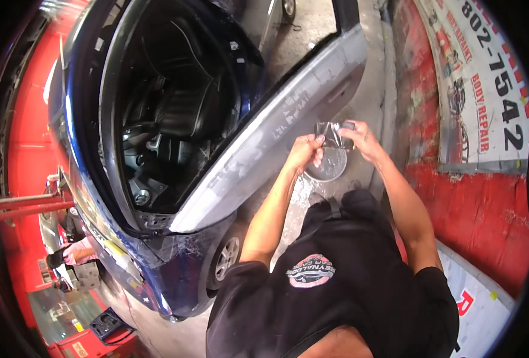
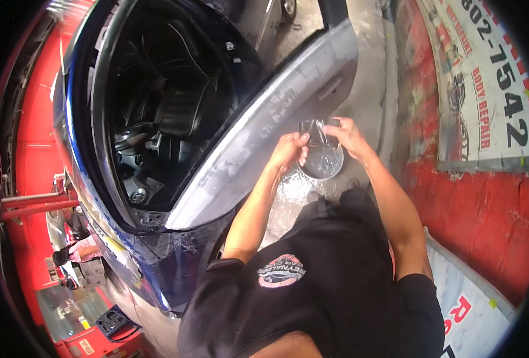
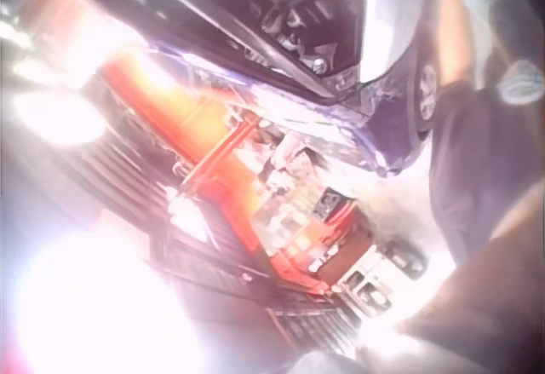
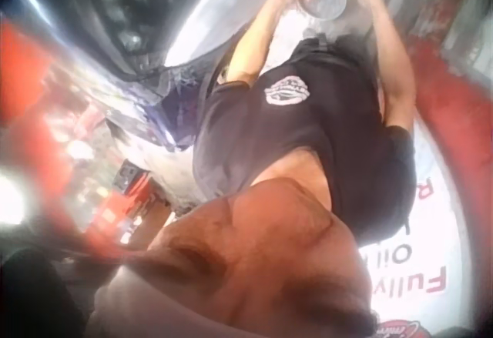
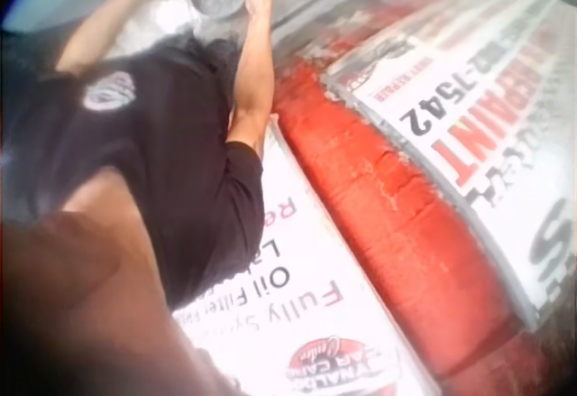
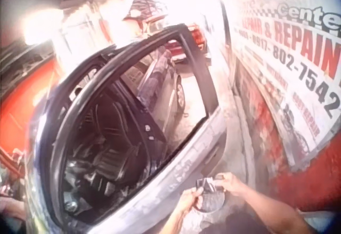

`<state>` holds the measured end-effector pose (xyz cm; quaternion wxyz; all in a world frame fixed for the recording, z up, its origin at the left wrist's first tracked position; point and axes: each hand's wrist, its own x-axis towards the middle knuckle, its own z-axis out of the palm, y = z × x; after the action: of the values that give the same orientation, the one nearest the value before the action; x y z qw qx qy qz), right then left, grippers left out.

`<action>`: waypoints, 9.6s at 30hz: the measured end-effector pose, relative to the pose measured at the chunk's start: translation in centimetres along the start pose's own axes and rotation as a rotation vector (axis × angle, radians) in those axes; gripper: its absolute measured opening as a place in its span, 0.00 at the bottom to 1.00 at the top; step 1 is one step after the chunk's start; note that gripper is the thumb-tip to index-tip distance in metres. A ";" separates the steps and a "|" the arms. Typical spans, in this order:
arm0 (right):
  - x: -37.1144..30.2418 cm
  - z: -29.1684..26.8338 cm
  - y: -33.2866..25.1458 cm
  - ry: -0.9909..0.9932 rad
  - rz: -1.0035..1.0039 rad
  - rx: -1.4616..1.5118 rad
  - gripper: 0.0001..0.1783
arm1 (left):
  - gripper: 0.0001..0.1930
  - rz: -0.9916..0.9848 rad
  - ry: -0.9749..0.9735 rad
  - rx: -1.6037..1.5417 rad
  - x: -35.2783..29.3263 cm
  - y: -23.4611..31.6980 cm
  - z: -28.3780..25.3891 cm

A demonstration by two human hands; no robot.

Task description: Sand and prepare a car door frame for painting using sandpaper, water, and a hammer.

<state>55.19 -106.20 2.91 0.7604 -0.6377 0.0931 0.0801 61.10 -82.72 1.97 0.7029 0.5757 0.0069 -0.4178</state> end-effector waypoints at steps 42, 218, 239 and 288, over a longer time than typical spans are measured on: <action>30.8 -3.7 -48.4 0.834 -1.519 -1.210 0.26 | 0.27 0.969 1.642 1.427 1.3 51.0 6.9; 31.1 -8.9 -47.8 0.682 -1.416 -1.102 0.34 | 0.28 1.017 1.672 1.387 1.3 50.2 6.3; 31.6 -8.8 -47.0 0.667 -1.474 -1.085 0.33 | 0.28 1.031 1.649 1.359 1.3 50.2 6.5; 32.0 -9.3 -47.1 0.821 -1.446 -1.103 0.29 | 0.24 1.073 1.679 1.427 2.3 50.2 7.0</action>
<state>97.21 -123.44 38.46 0.1327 -0.7833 -0.1122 -0.5968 89.18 -90.36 43.55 0.0901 0.8522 -0.0107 0.5153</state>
